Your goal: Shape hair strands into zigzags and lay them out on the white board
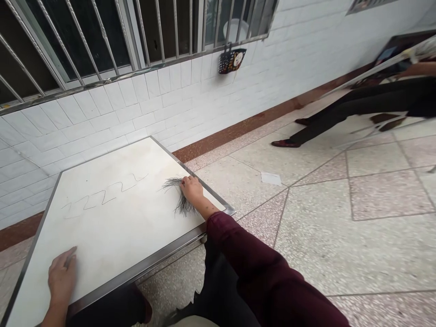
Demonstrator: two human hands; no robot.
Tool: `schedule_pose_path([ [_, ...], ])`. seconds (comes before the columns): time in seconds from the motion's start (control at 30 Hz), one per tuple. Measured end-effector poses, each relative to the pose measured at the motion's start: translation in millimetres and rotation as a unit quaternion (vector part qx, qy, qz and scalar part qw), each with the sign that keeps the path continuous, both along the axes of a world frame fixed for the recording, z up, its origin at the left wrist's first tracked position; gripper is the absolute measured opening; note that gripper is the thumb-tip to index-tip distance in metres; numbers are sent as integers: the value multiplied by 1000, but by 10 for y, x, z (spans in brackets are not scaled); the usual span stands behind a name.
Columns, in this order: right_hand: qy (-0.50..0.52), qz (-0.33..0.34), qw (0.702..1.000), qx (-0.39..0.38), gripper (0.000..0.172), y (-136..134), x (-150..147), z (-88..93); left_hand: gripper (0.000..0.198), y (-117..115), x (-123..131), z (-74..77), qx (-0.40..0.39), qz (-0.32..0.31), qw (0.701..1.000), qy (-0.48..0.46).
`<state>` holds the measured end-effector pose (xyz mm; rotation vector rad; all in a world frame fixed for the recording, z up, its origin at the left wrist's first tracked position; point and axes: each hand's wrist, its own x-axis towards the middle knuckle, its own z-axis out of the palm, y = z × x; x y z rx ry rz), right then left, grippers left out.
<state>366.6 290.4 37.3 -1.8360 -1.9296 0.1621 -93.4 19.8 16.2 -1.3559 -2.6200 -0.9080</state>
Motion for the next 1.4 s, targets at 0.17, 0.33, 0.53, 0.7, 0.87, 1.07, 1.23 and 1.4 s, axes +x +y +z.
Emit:
schedule_pose_path([
  [0.17,9,-14,1000,-12,17,-11,-36,22,40,-5,4,6,-1,0,1000,-3],
  [0.33,39,-32,998,-28,13,-45,-54,60,39,4,18,26,6,0,1000,-9],
  [0.53,88,-49,995,-14,13,-140,-76,164,39,16,-3,-3,15,-6,1000,0],
  [0.7,118,-33,992,10,11,-207,-83,192,38,6,14,8,22,-8,1000,-3],
  [0.87,161,-10,987,14,7,-213,-74,143,38,-1,25,25,17,0,1000,-11],
  [1.07,220,10,975,42,12,-180,-42,130,37,9,24,28,21,-7,1000,-5],
  [1.23,264,20,962,74,20,-197,1,187,38,5,44,47,14,2,1000,-17],
  [1.4,410,55,904,103,33,-252,-25,253,38,-5,30,31,13,-2,1000,-12],
])
